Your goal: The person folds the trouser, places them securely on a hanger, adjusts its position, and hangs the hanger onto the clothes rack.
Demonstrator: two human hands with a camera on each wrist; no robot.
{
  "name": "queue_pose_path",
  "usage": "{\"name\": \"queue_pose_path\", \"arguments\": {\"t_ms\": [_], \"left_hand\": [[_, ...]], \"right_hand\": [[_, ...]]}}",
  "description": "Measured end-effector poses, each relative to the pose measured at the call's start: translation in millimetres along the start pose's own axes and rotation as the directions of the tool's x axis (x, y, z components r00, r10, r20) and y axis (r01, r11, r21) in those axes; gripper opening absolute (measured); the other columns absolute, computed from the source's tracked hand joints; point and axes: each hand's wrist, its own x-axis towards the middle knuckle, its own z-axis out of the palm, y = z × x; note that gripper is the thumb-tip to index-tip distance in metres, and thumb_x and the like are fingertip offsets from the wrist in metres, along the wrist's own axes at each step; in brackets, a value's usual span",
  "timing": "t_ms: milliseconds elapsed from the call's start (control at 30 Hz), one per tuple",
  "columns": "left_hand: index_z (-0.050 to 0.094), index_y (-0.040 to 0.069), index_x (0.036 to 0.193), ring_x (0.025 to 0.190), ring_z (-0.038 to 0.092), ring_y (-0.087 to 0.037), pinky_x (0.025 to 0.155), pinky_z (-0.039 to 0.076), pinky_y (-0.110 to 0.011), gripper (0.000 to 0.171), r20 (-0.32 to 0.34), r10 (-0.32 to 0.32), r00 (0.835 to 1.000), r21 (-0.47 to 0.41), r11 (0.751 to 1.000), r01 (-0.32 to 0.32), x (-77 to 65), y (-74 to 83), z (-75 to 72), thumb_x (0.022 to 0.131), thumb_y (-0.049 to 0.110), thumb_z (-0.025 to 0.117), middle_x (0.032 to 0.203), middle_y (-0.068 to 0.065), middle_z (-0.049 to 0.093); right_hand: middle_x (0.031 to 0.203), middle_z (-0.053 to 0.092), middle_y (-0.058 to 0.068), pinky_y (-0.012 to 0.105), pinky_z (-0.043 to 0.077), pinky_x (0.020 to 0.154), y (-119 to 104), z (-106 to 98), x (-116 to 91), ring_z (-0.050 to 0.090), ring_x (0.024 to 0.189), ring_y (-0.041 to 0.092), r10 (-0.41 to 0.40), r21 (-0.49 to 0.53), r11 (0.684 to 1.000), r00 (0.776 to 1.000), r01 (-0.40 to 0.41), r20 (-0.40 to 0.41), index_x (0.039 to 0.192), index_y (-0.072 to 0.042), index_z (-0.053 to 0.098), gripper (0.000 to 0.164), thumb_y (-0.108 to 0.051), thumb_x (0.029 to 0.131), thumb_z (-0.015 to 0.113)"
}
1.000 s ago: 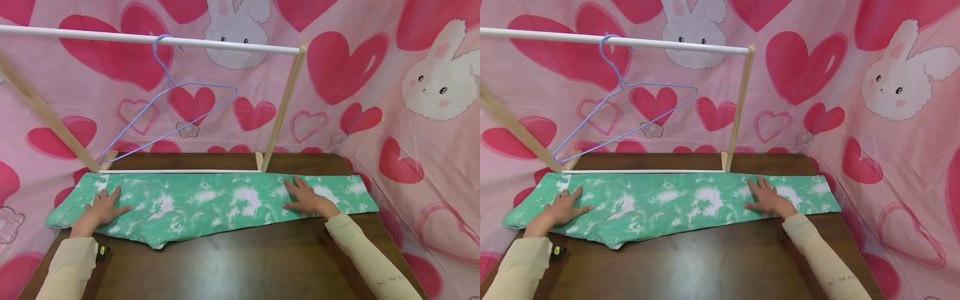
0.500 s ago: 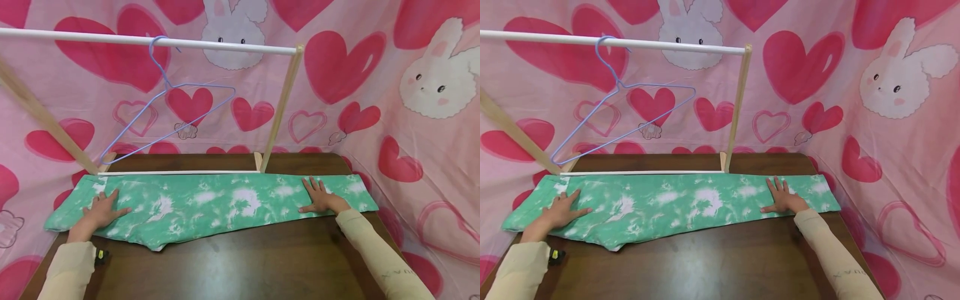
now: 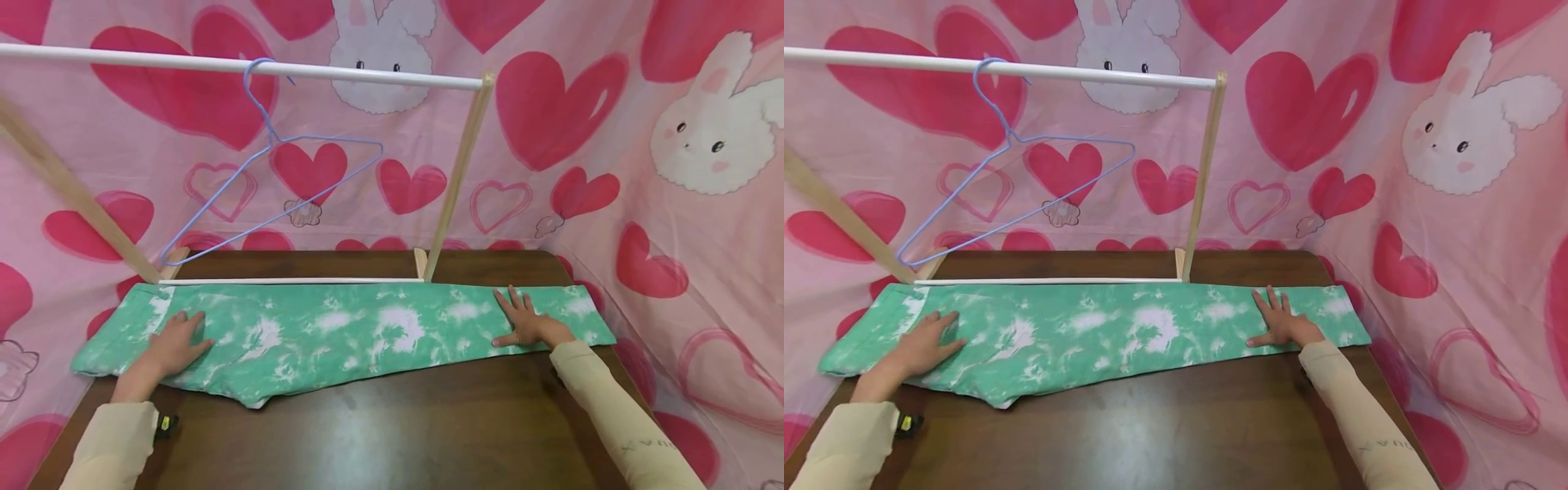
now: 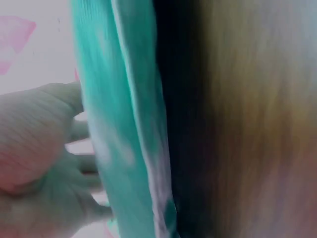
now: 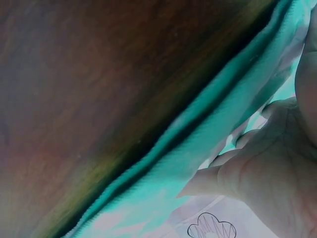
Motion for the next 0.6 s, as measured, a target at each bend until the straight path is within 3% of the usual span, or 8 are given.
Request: {"name": "queue_pose_path", "arguments": {"t_ms": [67, 133, 233, 333, 433, 600], "left_hand": [[0.048, -0.018, 0.135, 0.124, 0.04, -0.066, 0.095, 0.036, -0.078, 0.058, -0.07, 0.105, 0.992, -0.025, 0.994, -0.107, -2.1, 19.1, 5.6, 0.091, 0.012, 0.072, 0.137, -0.052, 0.036], [0.056, -0.014, 0.132, 0.124, 0.047, -0.062, 0.098, 0.041, -0.071, 0.052, -0.117, 0.197, 0.973, -0.061, 0.977, -0.205, -4.8, 43.6, 12.4, 0.089, 0.008, 0.075, 0.14, -0.048, 0.041], [0.061, -0.004, 0.134, 0.126, 0.054, -0.052, 0.099, 0.047, -0.065, 0.053, -0.109, 0.273, 0.956, -0.085, 0.955, -0.283, -12.1, 84.2, 21.8, 0.089, 0.017, 0.078, 0.146, -0.035, 0.047], [0.062, 0.004, 0.136, 0.132, 0.052, -0.045, 0.1, 0.048, -0.061, 0.06, -0.065, 0.344, 0.937, -0.075, 0.934, -0.348, -20.5, 117.9, 33.0, 0.086, 0.029, 0.082, 0.149, -0.025, 0.05], [0.063, 0.006, 0.135, 0.132, 0.053, -0.041, 0.101, 0.049, -0.058, 0.064, -0.037, 0.425, 0.904, -0.025, 0.904, -0.426, -26.6, 140.0, 45.0, 0.082, 0.033, 0.085, 0.148, -0.021, 0.052], [0.065, 0.006, 0.133, 0.126, 0.059, -0.036, 0.1, 0.051, -0.053, 0.058, -0.036, 0.552, 0.833, 0.126, 0.83, -0.544, -31.3, 158.3, 63.9, 0.084, 0.028, 0.085, 0.141, -0.019, 0.058]], "right_hand": [[0.164, -0.023, 0.027, 0.091, 0.002, 0.097, -0.4, 1.7, 0.7, -0.018, 0.147, 0.058, -0.003, 0.005, 1.0, 1.0, 0.003, -0.002, 0.163, -0.013, -0.009, 0.128, -0.066, 0.081, 0.074], [0.165, -0.023, 0.026, 0.09, 0.002, 0.097, -0.6, 2.7, 0.6, -0.018, 0.147, 0.057, -0.005, 0.011, 1.0, 1.0, 0.005, -0.007, 0.163, -0.014, -0.009, 0.127, -0.066, 0.081, 0.074], [0.165, -0.023, 0.026, 0.09, 0.001, 0.097, -0.6, 3.4, -0.2, -0.019, 0.147, 0.057, -0.005, 0.022, 1.0, 1.0, 0.005, -0.01, 0.163, -0.014, -0.008, 0.127, -0.065, 0.082, 0.074], [0.165, -0.023, 0.025, 0.09, 0.001, 0.097, -0.6, 3.9, -0.5, -0.019, 0.148, 0.056, -0.005, 0.026, 1.0, 1.0, 0.005, -0.008, 0.163, -0.015, -0.008, 0.126, -0.065, 0.082, 0.074], [0.165, -0.022, 0.025, 0.091, 0.001, 0.097, -0.2, 4.1, -0.2, -0.019, 0.148, 0.056, -0.003, 0.025, 1.0, 1.0, 0.003, -0.011, 0.163, -0.015, -0.008, 0.127, -0.066, 0.081, 0.074], [0.165, -0.022, 0.026, 0.091, 0.001, 0.097, 0.6, 3.7, -1.1, -0.019, 0.147, 0.057, -0.009, 0.024, 1.0, 1.0, 0.01, -0.013, 0.163, -0.014, -0.008, 0.126, -0.066, 0.082, 0.074]]}}
